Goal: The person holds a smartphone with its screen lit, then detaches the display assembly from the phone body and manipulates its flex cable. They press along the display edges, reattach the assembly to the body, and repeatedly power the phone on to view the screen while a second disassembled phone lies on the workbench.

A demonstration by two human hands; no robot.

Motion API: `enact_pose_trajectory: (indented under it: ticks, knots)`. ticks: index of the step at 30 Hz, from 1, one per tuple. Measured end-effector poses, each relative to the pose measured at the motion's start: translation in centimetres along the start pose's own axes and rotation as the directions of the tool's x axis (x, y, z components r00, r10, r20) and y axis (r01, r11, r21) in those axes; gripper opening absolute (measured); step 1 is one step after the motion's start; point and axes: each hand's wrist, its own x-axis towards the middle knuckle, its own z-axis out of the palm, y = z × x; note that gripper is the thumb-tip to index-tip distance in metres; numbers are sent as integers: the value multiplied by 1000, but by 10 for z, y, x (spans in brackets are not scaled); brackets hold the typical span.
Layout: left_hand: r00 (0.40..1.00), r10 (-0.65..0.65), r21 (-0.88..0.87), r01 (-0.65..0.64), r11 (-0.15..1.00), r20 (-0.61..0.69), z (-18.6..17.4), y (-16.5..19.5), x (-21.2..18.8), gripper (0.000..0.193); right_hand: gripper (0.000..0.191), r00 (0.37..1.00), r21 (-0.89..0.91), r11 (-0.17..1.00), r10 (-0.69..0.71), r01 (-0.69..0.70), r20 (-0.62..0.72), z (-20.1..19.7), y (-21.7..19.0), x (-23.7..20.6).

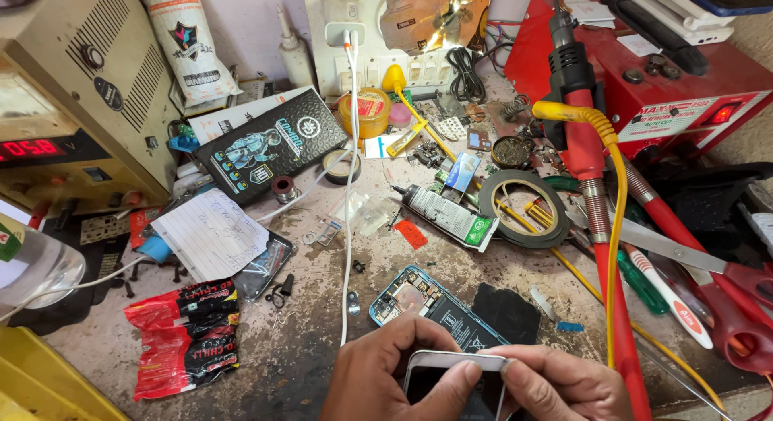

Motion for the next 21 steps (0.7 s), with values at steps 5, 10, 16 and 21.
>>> enact_pose_trajectory:
  ticks: [5,10,16,21]
  knots:
    - [1000,15,-9,-14,1000,10,-1,-5,-1,30,36,976,290,952,32,-95,215,2,-17,0]
    - [995,103,0,-103,995,12,2,-3,-5,30,37,921,139,966,-251,218,298,11,-18,-8]
    - [989,2,128,-22,991,151,-1,9,-4,37,35,944,-21,982,-174,187,279,-12,-7,-4]
    - [968,63,101,-90,991,242,-7,10,-2,36,34,954,-111,979,-135,170,267,-27,2,-4]
